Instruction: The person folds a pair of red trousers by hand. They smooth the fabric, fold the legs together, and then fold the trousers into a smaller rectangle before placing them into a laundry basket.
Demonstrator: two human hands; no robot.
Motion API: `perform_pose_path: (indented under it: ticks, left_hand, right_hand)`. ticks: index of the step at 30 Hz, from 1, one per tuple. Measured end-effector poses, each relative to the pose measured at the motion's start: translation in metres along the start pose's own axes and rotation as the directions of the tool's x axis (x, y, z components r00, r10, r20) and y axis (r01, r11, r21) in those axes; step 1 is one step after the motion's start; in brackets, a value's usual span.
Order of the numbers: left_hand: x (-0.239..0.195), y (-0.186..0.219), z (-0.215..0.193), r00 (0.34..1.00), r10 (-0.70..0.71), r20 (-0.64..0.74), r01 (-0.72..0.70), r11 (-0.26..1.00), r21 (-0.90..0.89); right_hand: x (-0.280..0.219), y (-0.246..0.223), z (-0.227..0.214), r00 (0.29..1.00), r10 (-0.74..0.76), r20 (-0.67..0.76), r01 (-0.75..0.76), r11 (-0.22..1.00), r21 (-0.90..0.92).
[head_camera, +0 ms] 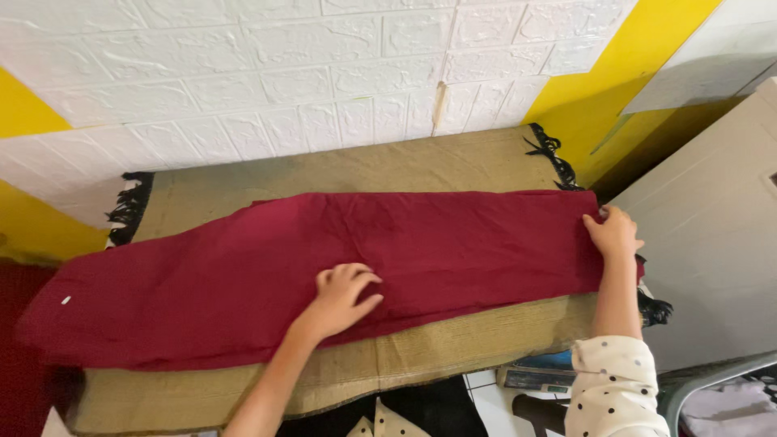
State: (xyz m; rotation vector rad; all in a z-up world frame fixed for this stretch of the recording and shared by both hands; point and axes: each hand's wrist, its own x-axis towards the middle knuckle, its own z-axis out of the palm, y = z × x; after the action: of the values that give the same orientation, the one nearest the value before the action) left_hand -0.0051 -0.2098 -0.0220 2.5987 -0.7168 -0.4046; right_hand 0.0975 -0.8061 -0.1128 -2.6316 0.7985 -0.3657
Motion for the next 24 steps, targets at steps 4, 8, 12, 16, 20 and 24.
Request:
perform_pose_path:
  ticks: [4, 8, 12, 16, 20, 24]
  left_hand:
    - [0.102, 0.06, 0.034, 0.971, 0.236, 0.033, -0.231, 0.968, -0.103]
    - [0.232, 0.112, 0.071, 0.939, 0.342, 0.035, -0.343, 0.939, -0.002]
    - [0.347, 0.165, 0.115, 0.917, 0.385, -0.101, -0.39, 0.92, -0.032]
    - [0.42, 0.199, 0.148, 0.889, 0.401, -0.22, -0.411, 0.912, 0.001]
    - [0.445, 0.215, 0.157, 0.91, 0.366, -0.197, -0.364, 0.93, 0.045]
    - [0.449, 0.219, 0.144, 0.916, 0.369, -0.159, -0.384, 0.92, -0.076]
  right_hand:
    - [0.002, -0.001, 0.003, 0.999, 0.029, 0.042, -0.026, 0.997, -0.073]
    - [-0.018, -0.009, 0.0, 0.993, -0.1, -0.062, 0.088, 0.982, -0.168]
    - [-0.049, -0.003, -0.025, 1.0, -0.001, -0.031, -0.004, 0.987, -0.158]
    - [-0.094, 0.005, -0.052, 0.969, 0.216, -0.122, -0.236, 0.953, -0.187]
    - [-0.129, 0.003, -0.059, 0.914, 0.279, -0.295, -0.324, 0.939, -0.117]
    - [-0.144, 0.003, -0.059, 0.884, 0.35, -0.311, -0.364, 0.931, 0.015]
